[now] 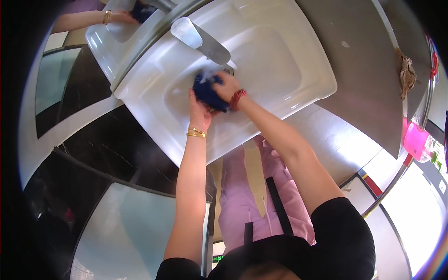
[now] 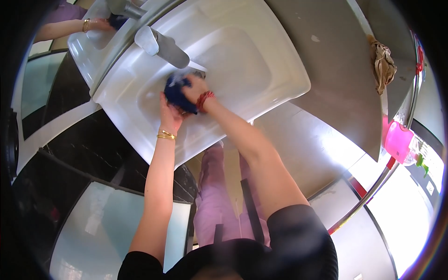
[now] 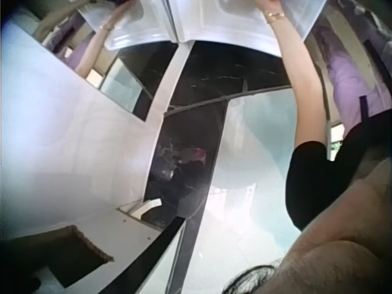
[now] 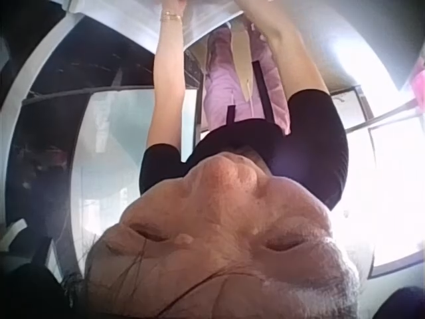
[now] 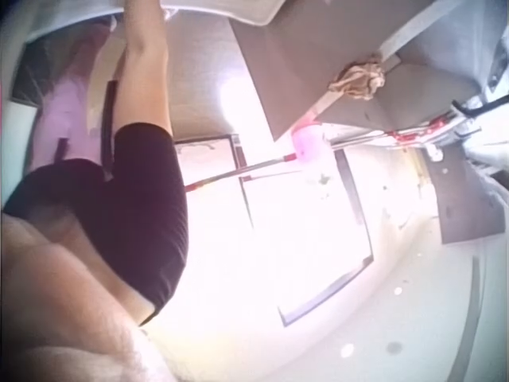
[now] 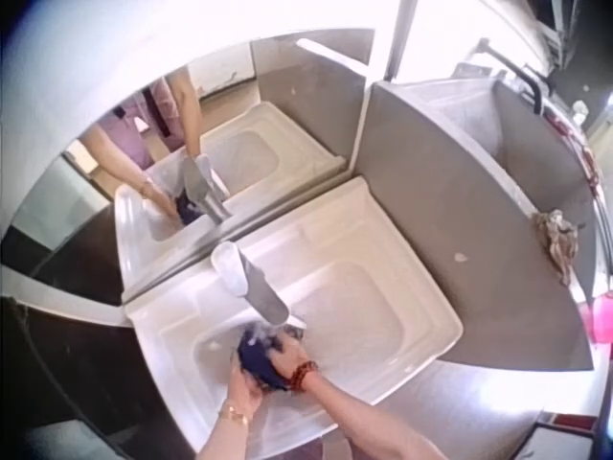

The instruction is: Cleaning a bathroom sink and faucet using a cleaning cloth.

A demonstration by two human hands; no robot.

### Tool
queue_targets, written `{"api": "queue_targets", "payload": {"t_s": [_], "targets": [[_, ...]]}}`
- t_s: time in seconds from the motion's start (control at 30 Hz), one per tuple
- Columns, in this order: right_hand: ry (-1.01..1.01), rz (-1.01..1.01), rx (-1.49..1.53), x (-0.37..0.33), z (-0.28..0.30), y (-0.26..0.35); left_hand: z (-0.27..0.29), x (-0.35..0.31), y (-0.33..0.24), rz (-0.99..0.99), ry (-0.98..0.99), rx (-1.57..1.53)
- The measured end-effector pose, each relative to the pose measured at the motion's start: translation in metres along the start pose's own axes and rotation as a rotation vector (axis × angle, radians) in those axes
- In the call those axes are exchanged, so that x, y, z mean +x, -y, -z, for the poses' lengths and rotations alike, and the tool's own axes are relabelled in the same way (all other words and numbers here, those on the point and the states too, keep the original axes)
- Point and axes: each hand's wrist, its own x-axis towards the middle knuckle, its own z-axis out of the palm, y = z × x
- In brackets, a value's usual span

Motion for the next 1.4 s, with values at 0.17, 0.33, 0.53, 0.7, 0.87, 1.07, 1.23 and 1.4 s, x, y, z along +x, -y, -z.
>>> {"api": "queue_targets", "payload": {"t_s": [0.17, 0.33, 0.53, 0.7, 0.87, 1.07, 1.23, 1.4], "targets": [[0.241, 0.234, 0.307, -0.068, -0.049, 0.113, 0.09, 0.042, -0.005, -0.227, 1.193, -0.584], [-0.103, 0.171, -0.246, -0.029, 0.004, 0.05, -0.021, -0.022, -0.013, -0.145, 0.098, -0.042], [-0.144, 0.556, -0.124, 0.01, 0.1, 0.036, 0.013, -0.067, -0.029, -0.758, -0.05, 0.543], [-0.251, 0.307, -0.557, 0.003, 0.121, 0.003, 0.046, -0.048, 0.014, -0.957, -0.101, 1.081], [-0.475, 0.093, -0.699, 0.006, 0.059, 0.008, 0.016, -0.045, 0.011, -0.361, -0.213, 0.438], [0.118, -0.114, 0.302, -0.014, -0.01, 0.029, 0.007, -0.01, -0.004, -0.209, 0.037, -0.077], [0.22, -0.024, 0.13, -0.084, -0.04, 0.122, 0.064, 0.011, -0.02, -0.007, 0.645, -0.359], [-0.115, 0.088, -0.389, -0.024, -0.002, 0.046, -0.007, -0.022, 0.004, -0.093, 0.153, -0.169]]}}
